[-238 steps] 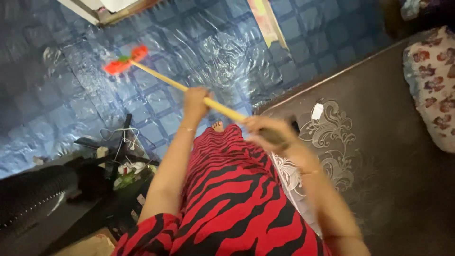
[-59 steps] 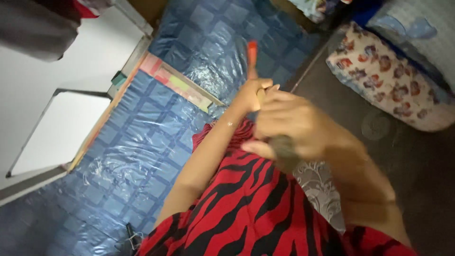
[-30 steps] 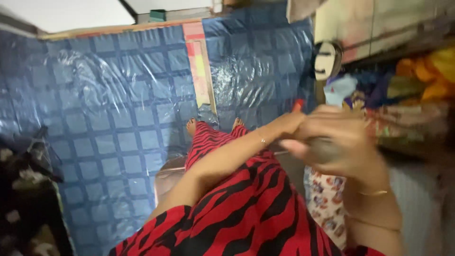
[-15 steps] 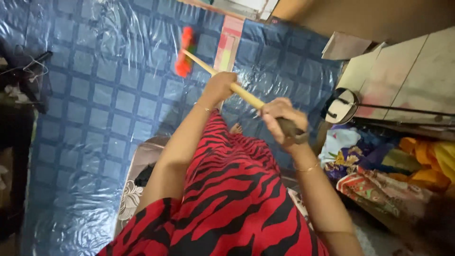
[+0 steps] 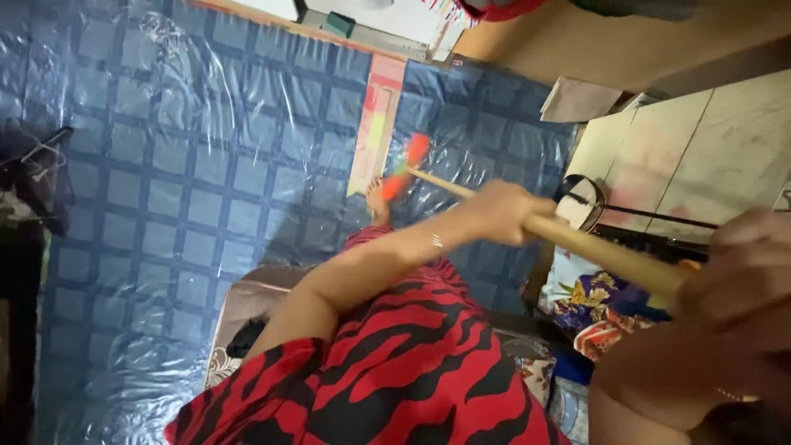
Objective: Sweeping the floor with a broom.
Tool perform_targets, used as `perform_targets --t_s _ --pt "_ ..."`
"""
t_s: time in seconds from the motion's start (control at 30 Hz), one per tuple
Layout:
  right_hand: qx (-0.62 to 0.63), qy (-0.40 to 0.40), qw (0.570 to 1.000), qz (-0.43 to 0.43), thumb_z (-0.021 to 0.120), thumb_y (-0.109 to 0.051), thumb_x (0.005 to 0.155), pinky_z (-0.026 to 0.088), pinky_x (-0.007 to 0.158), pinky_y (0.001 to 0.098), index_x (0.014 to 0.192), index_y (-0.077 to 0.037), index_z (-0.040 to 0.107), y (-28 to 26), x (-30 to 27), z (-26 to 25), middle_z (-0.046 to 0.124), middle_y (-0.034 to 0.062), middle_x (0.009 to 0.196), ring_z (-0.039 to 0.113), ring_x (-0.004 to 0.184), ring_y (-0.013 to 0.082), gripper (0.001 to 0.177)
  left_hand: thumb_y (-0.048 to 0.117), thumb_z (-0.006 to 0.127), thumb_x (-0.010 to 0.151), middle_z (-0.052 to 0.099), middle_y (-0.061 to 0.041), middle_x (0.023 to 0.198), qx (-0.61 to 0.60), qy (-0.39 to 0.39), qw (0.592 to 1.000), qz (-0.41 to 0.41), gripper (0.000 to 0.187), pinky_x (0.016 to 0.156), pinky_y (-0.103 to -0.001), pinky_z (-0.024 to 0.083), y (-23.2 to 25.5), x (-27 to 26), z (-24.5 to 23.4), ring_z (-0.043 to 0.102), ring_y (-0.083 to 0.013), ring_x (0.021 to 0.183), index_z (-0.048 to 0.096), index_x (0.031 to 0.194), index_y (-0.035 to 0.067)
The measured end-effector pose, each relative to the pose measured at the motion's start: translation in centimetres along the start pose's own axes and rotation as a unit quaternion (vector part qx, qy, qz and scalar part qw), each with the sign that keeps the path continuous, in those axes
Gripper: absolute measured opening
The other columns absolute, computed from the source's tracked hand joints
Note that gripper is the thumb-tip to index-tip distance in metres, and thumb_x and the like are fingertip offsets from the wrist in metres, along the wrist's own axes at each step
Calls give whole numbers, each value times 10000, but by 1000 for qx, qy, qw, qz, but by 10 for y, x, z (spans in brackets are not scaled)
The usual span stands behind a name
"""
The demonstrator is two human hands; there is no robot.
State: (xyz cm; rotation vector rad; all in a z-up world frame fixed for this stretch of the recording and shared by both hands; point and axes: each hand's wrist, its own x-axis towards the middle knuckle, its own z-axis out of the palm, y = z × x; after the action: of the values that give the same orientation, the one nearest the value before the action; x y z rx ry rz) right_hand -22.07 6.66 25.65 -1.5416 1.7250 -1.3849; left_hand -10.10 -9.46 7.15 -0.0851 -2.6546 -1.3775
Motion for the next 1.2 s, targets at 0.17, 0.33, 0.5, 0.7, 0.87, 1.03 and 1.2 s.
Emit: perform_targets --t_s 0.17,0.33,0.5,0.7,0.87,1.03,1.2 --pt "-108 -59 991 -45 758 -90 843 530 746 377 755 -61 597 -50 102 65 621 80 740 646 728 244 186 458 729 810 753 -109 977 -147 -6 986 73 395 722 -508 560 -54 30 28 730 -361 878 666 1129 233" --pt "-100 -48 994 -14 767 -144 806 535 761 395 680 -79 589 -71 128 73 615 53 663 649 649 217 227 357 723 831 729 -134 955 -245 58 964 89 374 735 -501 568 -95 32 18 719 -386 881 679 1138 149" --pt "51 15 996 -69 626 -298 983 581 804 370 748 -89 603 -5 126 52 680 36 738 707 703 202 316 259 728 813 730 -101 832 13 53 995 -83 140 691 -506 542 -137 5 -66 706 -381 792 727 920 170" --pt "154 -51 986 25 669 32 983 566 933 395 905 -27 602 121 125 115 682 72 971 710 1040 259 119 202 736 847 697 -123 890 156 120 957 -212 91 800 -499 537 -264 -63 -100 673 -378 896 708 861 116" --pt "163 -113 980 1 707 40 947 552 1083 460 947 -14 619 142 142 54 698 100 1011 693 1102 294 103 281 769 854 673 -154 849 171 230 927 -241 243 759 -509 518 -250 -18 -95 654 -397 865 668 792 68" --pt "122 -246 959 -67 683 -103 961 520 975 431 924 -101 651 129 188 -127 716 58 1000 704 1045 244 49 268 826 884 626 -154 787 -29 294 947 -124 316 678 -479 510 -141 114 -81 648 -369 737 612 806 49" --pt "25 -450 878 -158 667 -324 969 445 817 378 826 -231 645 58 246 -188 731 -41 921 721 866 123 171 286 774 821 698 -96 823 -83 182 980 -4 216 673 -442 537 -72 196 -21 687 -337 772 661 932 140"
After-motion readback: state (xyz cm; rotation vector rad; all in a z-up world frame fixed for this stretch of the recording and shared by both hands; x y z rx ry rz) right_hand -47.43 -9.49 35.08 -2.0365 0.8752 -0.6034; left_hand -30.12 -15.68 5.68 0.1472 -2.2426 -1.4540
